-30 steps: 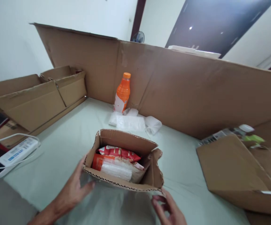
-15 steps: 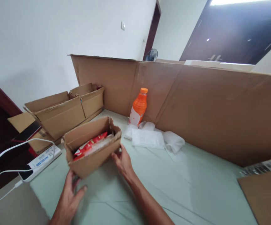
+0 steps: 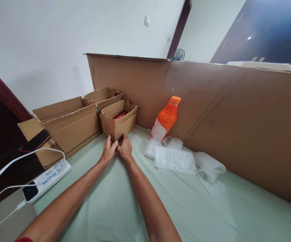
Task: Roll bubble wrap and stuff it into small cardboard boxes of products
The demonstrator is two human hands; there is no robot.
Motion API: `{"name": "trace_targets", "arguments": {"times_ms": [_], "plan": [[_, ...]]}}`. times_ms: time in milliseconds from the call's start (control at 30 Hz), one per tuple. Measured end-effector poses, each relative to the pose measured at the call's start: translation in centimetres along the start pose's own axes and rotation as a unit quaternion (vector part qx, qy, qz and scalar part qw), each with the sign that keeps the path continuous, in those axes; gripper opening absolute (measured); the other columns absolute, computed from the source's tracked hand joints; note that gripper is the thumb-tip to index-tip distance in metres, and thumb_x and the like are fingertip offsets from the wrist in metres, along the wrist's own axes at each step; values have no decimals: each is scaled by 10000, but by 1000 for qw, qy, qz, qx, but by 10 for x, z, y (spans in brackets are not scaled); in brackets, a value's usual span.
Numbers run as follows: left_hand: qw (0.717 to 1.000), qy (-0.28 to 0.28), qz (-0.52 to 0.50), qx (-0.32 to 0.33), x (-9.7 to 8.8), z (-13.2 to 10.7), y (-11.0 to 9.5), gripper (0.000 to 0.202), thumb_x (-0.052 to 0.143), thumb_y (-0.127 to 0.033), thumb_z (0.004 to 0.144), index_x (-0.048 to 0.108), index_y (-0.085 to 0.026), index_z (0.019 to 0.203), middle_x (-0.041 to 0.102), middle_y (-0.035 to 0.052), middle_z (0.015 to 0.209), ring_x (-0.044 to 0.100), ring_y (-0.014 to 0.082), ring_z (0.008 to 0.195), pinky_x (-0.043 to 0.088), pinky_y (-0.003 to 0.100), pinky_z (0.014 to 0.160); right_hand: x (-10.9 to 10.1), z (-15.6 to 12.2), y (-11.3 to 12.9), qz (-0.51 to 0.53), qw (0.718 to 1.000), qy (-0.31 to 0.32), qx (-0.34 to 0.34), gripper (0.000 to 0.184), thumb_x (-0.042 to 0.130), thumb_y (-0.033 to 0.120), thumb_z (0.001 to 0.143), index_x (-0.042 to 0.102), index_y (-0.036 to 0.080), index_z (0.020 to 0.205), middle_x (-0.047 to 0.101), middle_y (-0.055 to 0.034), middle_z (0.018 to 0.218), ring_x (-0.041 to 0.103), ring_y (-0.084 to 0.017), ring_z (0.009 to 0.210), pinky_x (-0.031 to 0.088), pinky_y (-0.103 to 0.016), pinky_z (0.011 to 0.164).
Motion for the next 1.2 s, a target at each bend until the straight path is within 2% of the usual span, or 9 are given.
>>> {"name": "trace_targets", "arguments": {"times_ms": [200,467,667,767,833,900,1000,1100,1200], "plan": [[1000,6,8,29,-8,31,17,619,509,-351,928,383,-106,1483,387,198,1568,355,279,1472,279,405,1209,3,12,5,-103,993,47,35,640,497,356,936,359,106,1509,520,-215,1453,418,-333,1384,327,-467,1106],[995,-23,72,69,-15,22,17,536,506,-286,880,486,-70,1371,550,236,1401,517,302,1340,401,441,1131,2,-14,25,-186,977,96,-36,443,430,267,984,517,106,1388,473,-202,1503,369,-330,1419,299,-482,1128],[984,60,124,115,-25,-24,-17,540,497,-351,775,546,-216,1296,566,116,1415,433,344,1404,301,565,1179,-28,-133,60,-275,948,123,-105,444,454,468,976,561,224,1332,547,-66,1477,474,-216,1352,364,-371,1112],[966,144,154,152,-22,-42,-7,572,506,-504,750,551,-293,1279,414,18,1579,257,443,1481,154,674,1189,-54,-206,71,-357,912,105,-176,437,339,553,974,577,359,1284,561,57,1469,474,-142,1349,388,-284,1068],[922,192,258,214,-13,-55,9,565,452,-602,768,474,-455,1313,216,-171,1652,246,442,1488,176,683,1174,-73,-253,71,-420,873,81,-233,394,279,496,1004,586,449,1247,564,140,1451,456,-95,1362,368,-252,1072],[890,206,312,260,-3,-75,24,564,423,-613,804,358,-560,1361,95,-241,1656,233,408,1502,171,662,1176,-98,-293,60,-424,860,90,-269,401,258,487,1024,625,464,1183,590,167,1414,473,-71,1339,374,-242,1059],[862,213,336,314,14,-124,32,566,377,-585,853,352,-487,1409,195,-108,1672,239,386,1508,210,657,1165,-166,-329,23,-346,917,98,-173,376,433,555,965,699,317,1086,640,29,1363,527,-141,1293,420,-298,1023],[837,234,347,354,30,-194,24,524,418,-536,869,520,-348,1348,452,46,1563,343,399,1464,252,666,1153,-279,-342,-14,-326,944,-39,41,300,617,300,885,677,223,1168,591,-111,1420,500,-242,1338,357,-411,1098],[793,330,321,399,45,-282,13,530,522,-419,878,593,-197,1354,510,199,1493,413,417,1420,240,663,1163,-401,-356,-33,-420,872,-193,162,398,607,206,859,626,164,1254,533,-190,1453,425,-335,1386,301,-505,1104]]}}
Point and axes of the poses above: each hand's wrist, its own z-axis towards the middle knuckle, its own x-axis out of the palm, y = z × x, the point moved 3 cm from there along z, towards the middle knuckle
